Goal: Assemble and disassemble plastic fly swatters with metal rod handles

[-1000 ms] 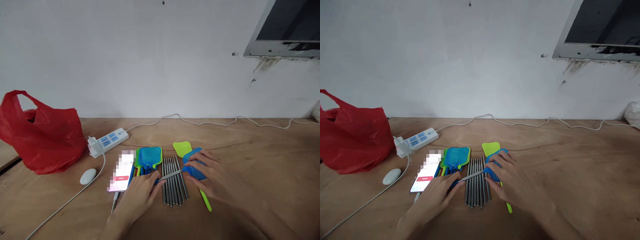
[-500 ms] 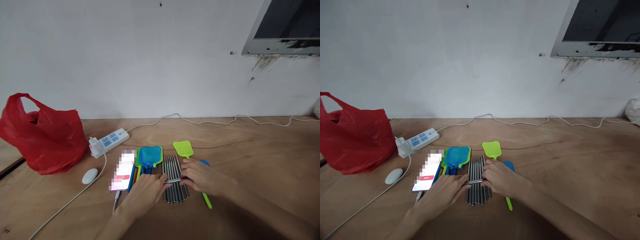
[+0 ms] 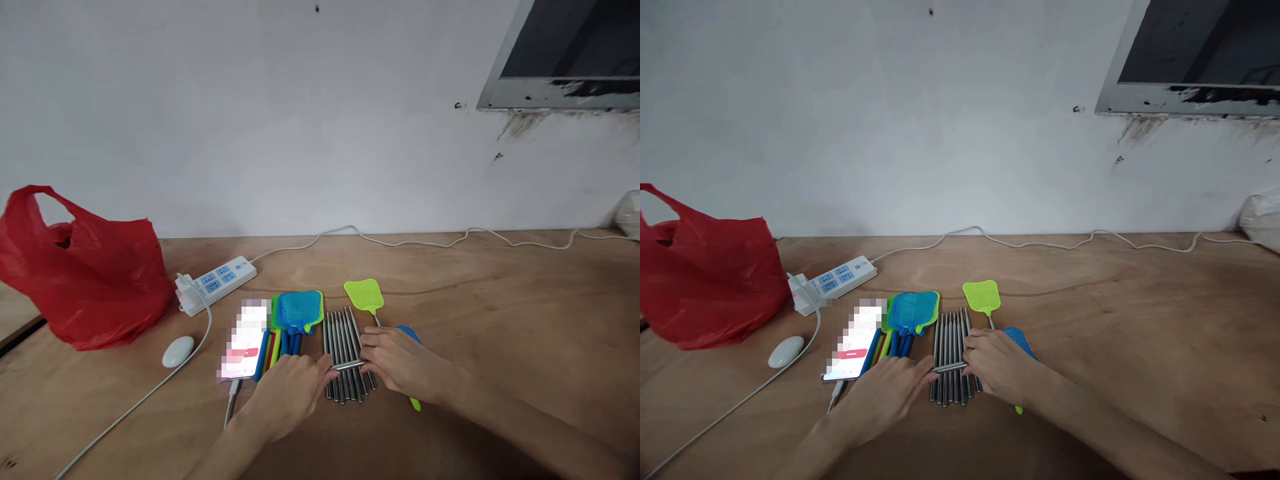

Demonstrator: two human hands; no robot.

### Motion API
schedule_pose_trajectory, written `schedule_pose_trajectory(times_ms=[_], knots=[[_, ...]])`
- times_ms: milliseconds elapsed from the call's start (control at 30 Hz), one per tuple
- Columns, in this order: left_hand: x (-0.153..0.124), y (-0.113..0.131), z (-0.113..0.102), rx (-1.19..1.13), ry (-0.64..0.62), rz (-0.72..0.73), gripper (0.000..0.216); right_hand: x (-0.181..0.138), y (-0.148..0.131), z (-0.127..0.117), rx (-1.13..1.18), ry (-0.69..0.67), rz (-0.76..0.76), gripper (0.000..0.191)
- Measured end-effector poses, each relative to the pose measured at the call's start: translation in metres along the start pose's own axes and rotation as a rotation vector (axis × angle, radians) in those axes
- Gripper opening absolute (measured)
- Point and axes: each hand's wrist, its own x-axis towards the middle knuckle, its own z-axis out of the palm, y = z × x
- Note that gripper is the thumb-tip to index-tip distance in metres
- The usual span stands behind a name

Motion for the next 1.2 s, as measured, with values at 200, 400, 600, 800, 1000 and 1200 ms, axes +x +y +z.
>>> schedule_pose_trajectory(times_ms=[200, 400, 600, 800, 1000, 1200], knots=[[-0.012, -0.022, -0.004, -0.073, 0.026, -0.053, 0.047, -0.017, 0.019, 0.003, 0.035, 0.064, 0.093, 0.019], [-0.019, -0.020, -0.002, -0.084, 0.023, -0.037, 0.047, -0.026, 0.015, -0.003, 0.045, 0.058, 0.075, 0.015], [-0.027, -0.022, 0.000, -0.136, 0.022, -0.033, 0.046, -0.030, 0.014, -0.016, 0.041, 0.063, 0.086, 0.016], [-0.031, -0.023, 0.003, -0.171, 0.053, -0.021, 0.048, -0.030, 0.013, -0.018, 0.034, 0.037, 0.024, 0.018], [-0.028, -0.009, 0.000, -0.145, 0.078, 0.012, 0.044, -0.023, 0.003, -0.017, -0.006, 0.082, -0.019, 0.017], [-0.014, 0.008, -0.005, -0.073, 0.006, -0.022, 0.034, -0.015, -0.009, -0.013, -0.124, 0.176, -0.057, 0.012]])
